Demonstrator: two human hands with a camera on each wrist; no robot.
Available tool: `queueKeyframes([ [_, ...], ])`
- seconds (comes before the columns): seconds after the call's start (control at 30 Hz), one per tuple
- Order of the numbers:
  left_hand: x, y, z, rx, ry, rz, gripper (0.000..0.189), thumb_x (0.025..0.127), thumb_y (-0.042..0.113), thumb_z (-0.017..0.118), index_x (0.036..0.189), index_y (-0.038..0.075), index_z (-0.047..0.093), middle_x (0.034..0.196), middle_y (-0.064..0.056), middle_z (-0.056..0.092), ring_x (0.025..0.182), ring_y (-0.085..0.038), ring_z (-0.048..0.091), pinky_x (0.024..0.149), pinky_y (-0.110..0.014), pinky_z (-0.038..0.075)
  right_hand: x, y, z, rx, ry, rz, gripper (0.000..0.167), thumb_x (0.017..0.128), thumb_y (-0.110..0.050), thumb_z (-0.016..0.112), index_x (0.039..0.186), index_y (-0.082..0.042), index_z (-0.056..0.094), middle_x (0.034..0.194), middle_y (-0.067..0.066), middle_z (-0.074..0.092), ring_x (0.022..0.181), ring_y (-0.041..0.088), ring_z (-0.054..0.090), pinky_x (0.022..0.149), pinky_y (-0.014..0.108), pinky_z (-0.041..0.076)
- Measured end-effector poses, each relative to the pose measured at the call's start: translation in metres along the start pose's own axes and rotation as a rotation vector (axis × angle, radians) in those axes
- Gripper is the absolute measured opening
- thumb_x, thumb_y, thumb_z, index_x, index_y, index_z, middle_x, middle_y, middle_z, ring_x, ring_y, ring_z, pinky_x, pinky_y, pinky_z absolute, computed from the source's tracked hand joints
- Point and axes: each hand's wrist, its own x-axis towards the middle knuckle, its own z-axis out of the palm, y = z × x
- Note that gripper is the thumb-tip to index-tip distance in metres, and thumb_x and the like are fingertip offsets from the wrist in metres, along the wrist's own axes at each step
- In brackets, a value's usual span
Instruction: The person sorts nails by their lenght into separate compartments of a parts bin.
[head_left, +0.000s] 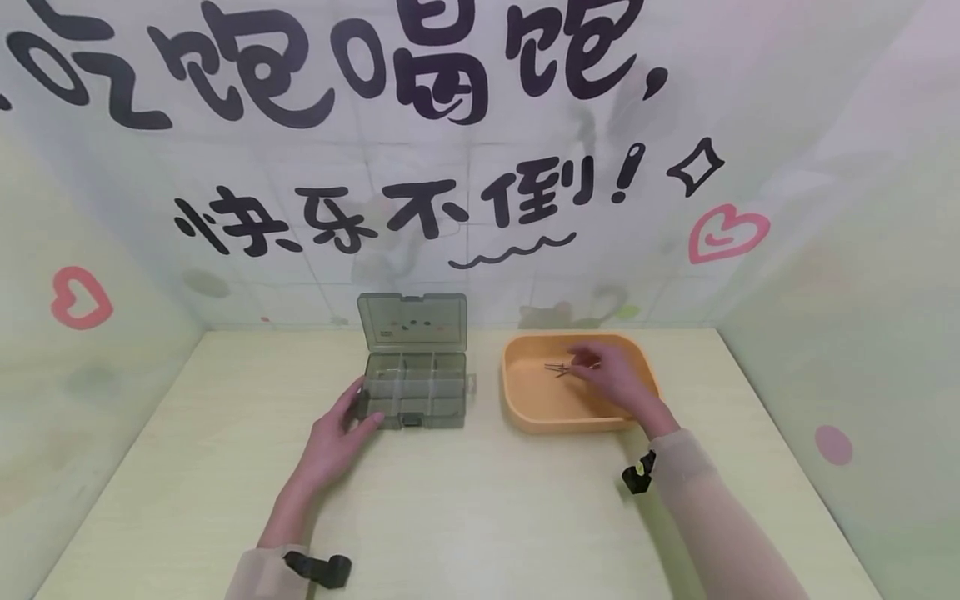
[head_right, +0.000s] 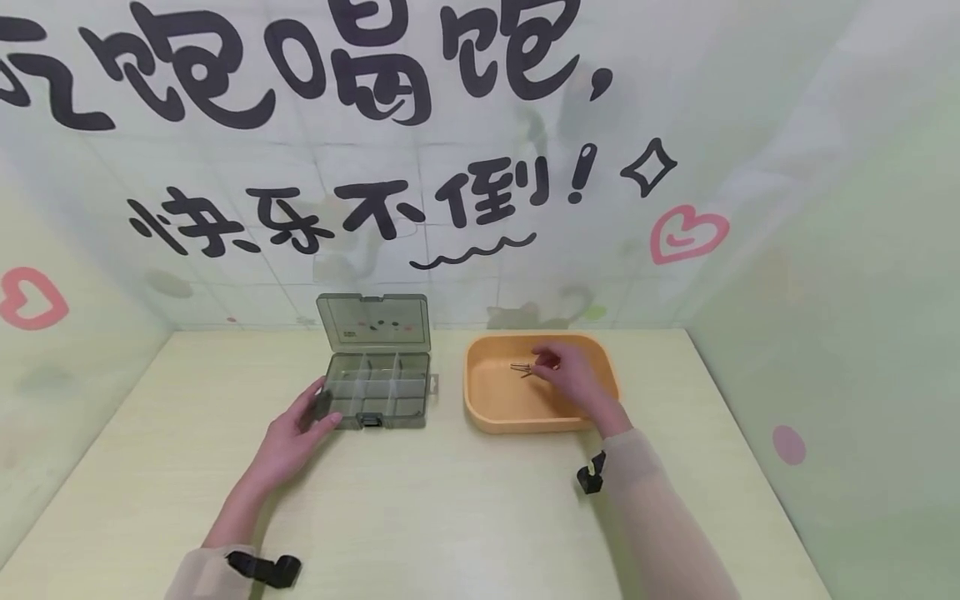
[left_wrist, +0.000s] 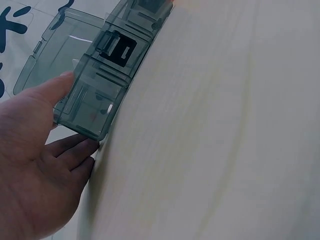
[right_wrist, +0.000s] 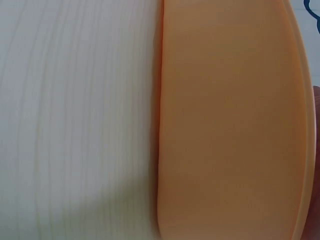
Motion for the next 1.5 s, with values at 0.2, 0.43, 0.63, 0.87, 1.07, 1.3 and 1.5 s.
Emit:
queueKeyframes([
  [0.2, 0.001, 0.0, -0.002, 0.001, -0.006, -0.016, 0.079, 0.102, 0.042, 0.063, 0.164, 0.013, 0.024, 0.158, -0.033, 0.032, 0.142, -0.048, 0.038, 0.117, -0.055, 0.034, -0.001, 0.009, -0.008, -0.01, 0.035, 0.036, 0.033, 0.096, -0.005, 0.072, 0.126, 0.008, 0.066, 0.11, 0.021, 0.072, 0.103, 0.037, 0.067, 0.092, 0.052, 0.057],
  [0.43, 0.001, 0.001, -0.002, -0.005, -0.006, -0.014, 0.079, 0.102, 0.042, 0.064, 0.164, 0.012, 0.025, 0.156, -0.035, 0.034, 0.141, -0.048, 0.04, 0.117, -0.055, 0.035, -0.002, 0.016, -0.014, -0.045, 0.063, 0.012, 0.027, 0.096, -0.001, 0.07, 0.12, 0.01, 0.068, 0.108, 0.022, 0.071, 0.099, 0.039, 0.068, 0.085, 0.052, 0.059],
  [0.63, 0.001, 0.001, -0.004, -0.001, -0.006, -0.008, 0.079, 0.102, 0.041, 0.064, 0.164, 0.012, 0.025, 0.156, -0.035, 0.034, 0.14, -0.049, 0.04, 0.116, -0.055, 0.036, 0.002, 0.019, -0.013, -0.081, 0.053, 0.058, 0.022, 0.095, -0.004, 0.072, 0.113, 0.009, 0.072, 0.106, 0.021, 0.072, 0.097, 0.036, 0.068, 0.084, 0.049, 0.059],
  [0.87, 0.001, 0.0, -0.003, -0.008, -0.01, -0.019, 0.078, 0.102, 0.04, 0.065, 0.164, 0.012, 0.026, 0.156, -0.035, 0.033, 0.141, -0.047, 0.04, 0.116, -0.055, 0.036, 0.005, 0.021, -0.01, -0.131, 0.017, 0.094, 0.015, 0.095, -0.006, 0.073, 0.105, 0.004, 0.077, 0.102, 0.017, 0.074, 0.094, 0.032, 0.066, 0.085, 0.048, 0.058],
  [1.07, 0.0, 0.001, -0.003, -0.014, -0.006, -0.02, 0.078, 0.102, 0.039, 0.065, 0.164, 0.012, 0.026, 0.156, -0.035, 0.033, 0.141, -0.048, 0.04, 0.116, -0.055, 0.036, 0.007, 0.022, -0.008, -0.193, 0.006, 0.037, 0.013, 0.092, -0.006, 0.075, 0.099, 0.004, 0.078, 0.096, 0.016, 0.075, 0.091, 0.033, 0.068, 0.085, 0.05, 0.057],
  [1.3, 0.0, 0.002, -0.004, -0.009, -0.008, -0.018, 0.079, 0.102, 0.041, 0.065, 0.164, 0.012, 0.026, 0.157, -0.035, 0.032, 0.141, -0.048, 0.039, 0.116, -0.055, 0.036, 0.011, 0.027, -0.005, -0.226, 0.006, 0.008, 0.009, 0.091, -0.004, 0.075, 0.094, 0.003, 0.078, 0.091, 0.015, 0.075, 0.088, 0.032, 0.069, 0.081, 0.048, 0.058],
  [1.5, 0.001, 0.002, -0.005, -0.001, -0.012, -0.018, 0.08, 0.101, 0.043, 0.065, 0.164, 0.011, 0.026, 0.157, -0.034, 0.033, 0.141, -0.048, 0.04, 0.116, -0.055, 0.036, 0.013, 0.03, -0.002, -0.238, 0.011, 0.009, 0.005, 0.089, -0.002, 0.076, 0.092, 0.001, 0.079, 0.09, 0.012, 0.075, 0.087, 0.031, 0.068, 0.082, 0.048, 0.058],
])
